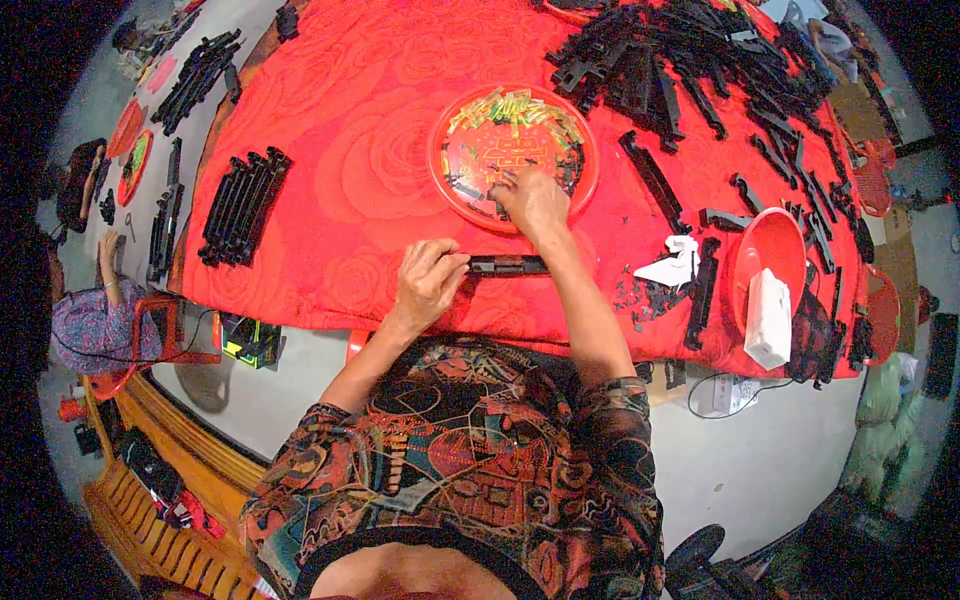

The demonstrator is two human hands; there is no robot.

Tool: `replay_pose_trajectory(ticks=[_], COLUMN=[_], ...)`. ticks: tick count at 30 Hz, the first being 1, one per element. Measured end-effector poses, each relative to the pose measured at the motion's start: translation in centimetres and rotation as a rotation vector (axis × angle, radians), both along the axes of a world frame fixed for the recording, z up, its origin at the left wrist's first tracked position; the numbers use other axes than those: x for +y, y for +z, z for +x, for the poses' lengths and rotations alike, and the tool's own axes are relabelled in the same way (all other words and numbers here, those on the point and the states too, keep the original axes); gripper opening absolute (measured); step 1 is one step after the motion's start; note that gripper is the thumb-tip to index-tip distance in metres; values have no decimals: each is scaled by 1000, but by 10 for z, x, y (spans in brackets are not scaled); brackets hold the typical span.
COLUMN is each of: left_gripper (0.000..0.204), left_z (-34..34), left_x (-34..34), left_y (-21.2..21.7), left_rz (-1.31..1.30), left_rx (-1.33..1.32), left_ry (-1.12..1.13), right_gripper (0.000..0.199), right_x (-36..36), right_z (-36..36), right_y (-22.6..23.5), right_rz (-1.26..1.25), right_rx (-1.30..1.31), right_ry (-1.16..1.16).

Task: The person assembles plastic components by inserting small metal pins into plastic parts using a handheld tool and setting the assembled pieces aside on the table.

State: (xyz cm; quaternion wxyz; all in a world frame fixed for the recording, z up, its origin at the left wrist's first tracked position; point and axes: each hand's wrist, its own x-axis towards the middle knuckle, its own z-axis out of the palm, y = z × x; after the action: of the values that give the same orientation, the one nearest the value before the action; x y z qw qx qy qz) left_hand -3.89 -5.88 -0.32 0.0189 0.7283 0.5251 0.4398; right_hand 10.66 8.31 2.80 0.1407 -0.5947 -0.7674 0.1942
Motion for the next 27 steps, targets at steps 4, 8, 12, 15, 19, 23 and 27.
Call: replay_pose_trajectory(ticks=[4, 8, 12, 15, 19, 23, 27], left_gripper=[17, 17, 17, 17, 16, 16, 16], left_z=[4, 1, 0, 3, 5, 0, 1], left_x=[-1, 0, 5, 8, 7, 6, 13], left_y=[3, 5, 5, 6, 11, 9, 11], left_rz=[1, -5, -13, 0, -24, -24, -40], left_rx=[-6, -32, -62, -76, -57, -70, -192], left_ry=[-25, -13, 11, 15, -16, -10, 12], right_gripper=[32, 28, 26, 27, 23, 22, 22], right_x=[0, 11, 21, 9, 2, 13, 19], right_z=[-5, 10, 24, 11, -2, 13, 34], right_y=[-13, -14, -9, -7, -17, -13, -3], right_rz=[17, -34, 3, 8, 21, -10, -35], right_rx=[-98, 90, 180, 87, -108, 35, 327], right_ry=[59, 22, 77, 133, 112, 132, 101])
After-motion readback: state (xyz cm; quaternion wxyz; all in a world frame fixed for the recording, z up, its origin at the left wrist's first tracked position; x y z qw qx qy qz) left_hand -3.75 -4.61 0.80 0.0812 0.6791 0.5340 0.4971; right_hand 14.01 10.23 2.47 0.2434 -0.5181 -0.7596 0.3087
